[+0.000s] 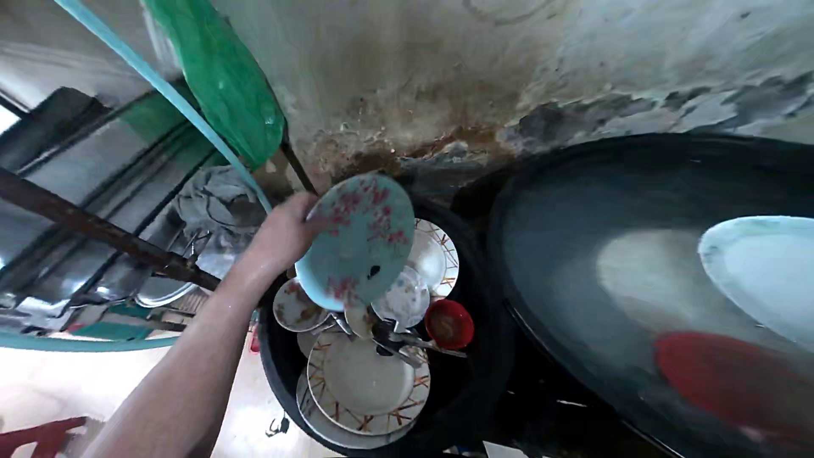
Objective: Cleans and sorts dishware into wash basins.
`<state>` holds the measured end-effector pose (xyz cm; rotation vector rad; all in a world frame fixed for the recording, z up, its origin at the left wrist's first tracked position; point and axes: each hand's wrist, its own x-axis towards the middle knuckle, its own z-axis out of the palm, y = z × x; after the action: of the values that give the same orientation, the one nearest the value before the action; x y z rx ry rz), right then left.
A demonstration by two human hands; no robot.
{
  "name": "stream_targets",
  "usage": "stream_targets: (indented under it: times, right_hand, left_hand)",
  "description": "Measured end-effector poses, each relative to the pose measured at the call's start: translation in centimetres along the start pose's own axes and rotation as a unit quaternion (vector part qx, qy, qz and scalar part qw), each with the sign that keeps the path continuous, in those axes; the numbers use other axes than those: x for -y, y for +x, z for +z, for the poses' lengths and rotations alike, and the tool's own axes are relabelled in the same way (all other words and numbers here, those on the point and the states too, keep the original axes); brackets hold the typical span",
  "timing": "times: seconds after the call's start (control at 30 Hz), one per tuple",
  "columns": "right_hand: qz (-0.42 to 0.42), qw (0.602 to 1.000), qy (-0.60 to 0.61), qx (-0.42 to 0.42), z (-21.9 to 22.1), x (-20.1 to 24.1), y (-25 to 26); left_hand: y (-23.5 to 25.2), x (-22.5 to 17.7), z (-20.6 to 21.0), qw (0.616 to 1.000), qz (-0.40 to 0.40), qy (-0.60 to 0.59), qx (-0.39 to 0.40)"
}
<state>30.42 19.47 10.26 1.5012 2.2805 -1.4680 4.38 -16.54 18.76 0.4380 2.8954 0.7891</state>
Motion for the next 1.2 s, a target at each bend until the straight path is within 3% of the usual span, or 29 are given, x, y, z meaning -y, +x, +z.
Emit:
stream_targets:
  times: [0.1, 0.2, 0.27, 0.4, 0.5, 0.63, 0.7, 0.77, 0.87, 0.97, 1.07, 1.13, 1.2]
  right_hand:
    - [-0.070, 0.988, 0.099, 0.096, -1.2, -5.0, 7.3]
    - [-0.070, 0.987, 0.123, 0.080, 2.2, -1.0, 7.7]
    - [-0.082, 0.981, 0.119, 0.126, 4.8, 2.9, 6.9]
    - [-0.105, 0.968, 0.099, 0.206, 11.2, 10.8, 4.3]
    - [-0.189, 0.949, 0.042, 0.250, 16.4, 14.7, 3.5]
    - [-0.366, 0.899, -0.053, 0.234, 21.6, 17.8, 2.8]
    - [-0.382, 0.894, -0.096, 0.214, 23.0, 18.7, 2.7]
    - [-0.367, 0.900, -0.099, 0.213, 23.4, 18.4, 3.2]
    - [-0.308, 0.920, -0.080, 0.229, 22.4, 16.5, 4.4]
    - [-0.287, 0.932, -0.118, 0.186, 21.7, 14.8, 6.2]
    - [-0.344, 0.914, -0.170, 0.130, 21.7, 13.4, 6.8]
    - [-0.392, 0.895, -0.180, 0.114, 21.9, 13.0, 6.2]
    - [-0.436, 0.872, -0.180, 0.132, 21.8, 13.0, 5.2]
  left_hand:
    - [0.1, 5.5, 4.9, 0.983, -0.103, -0.135, 0.069]
    - [0.1, 8.2, 9.0, 0.961, -0.158, -0.195, 0.111]
    - [0.7, 8.8, 10.6, 0.954, -0.161, -0.223, 0.121]
    - [2.7, 7.5, 12.1, 0.973, -0.112, -0.116, 0.162]
    - [3.9, 6.6, 13.1, 0.980, -0.077, -0.046, 0.177]
    - [4.4, 5.6, 12.8, 0.981, -0.014, 0.080, 0.178]
    - [5.3, 7.1, 13.3, 0.977, -0.002, 0.116, 0.180]
    - [5.1, 7.4, 12.7, 0.978, -0.050, -0.021, 0.203]
    - [3.6, 9.2, 12.3, 0.930, -0.118, -0.283, 0.202]
    - [3.3, 10.6, 12.9, 0.892, -0.187, -0.372, 0.178]
    - [3.0, 9.1, 12.0, 0.939, -0.197, -0.246, 0.135]
    - [3.1, 7.9, 12.0, 0.985, -0.130, -0.062, 0.099]
    - [2.8, 6.7, 12.8, 0.997, -0.020, 0.065, 0.047]
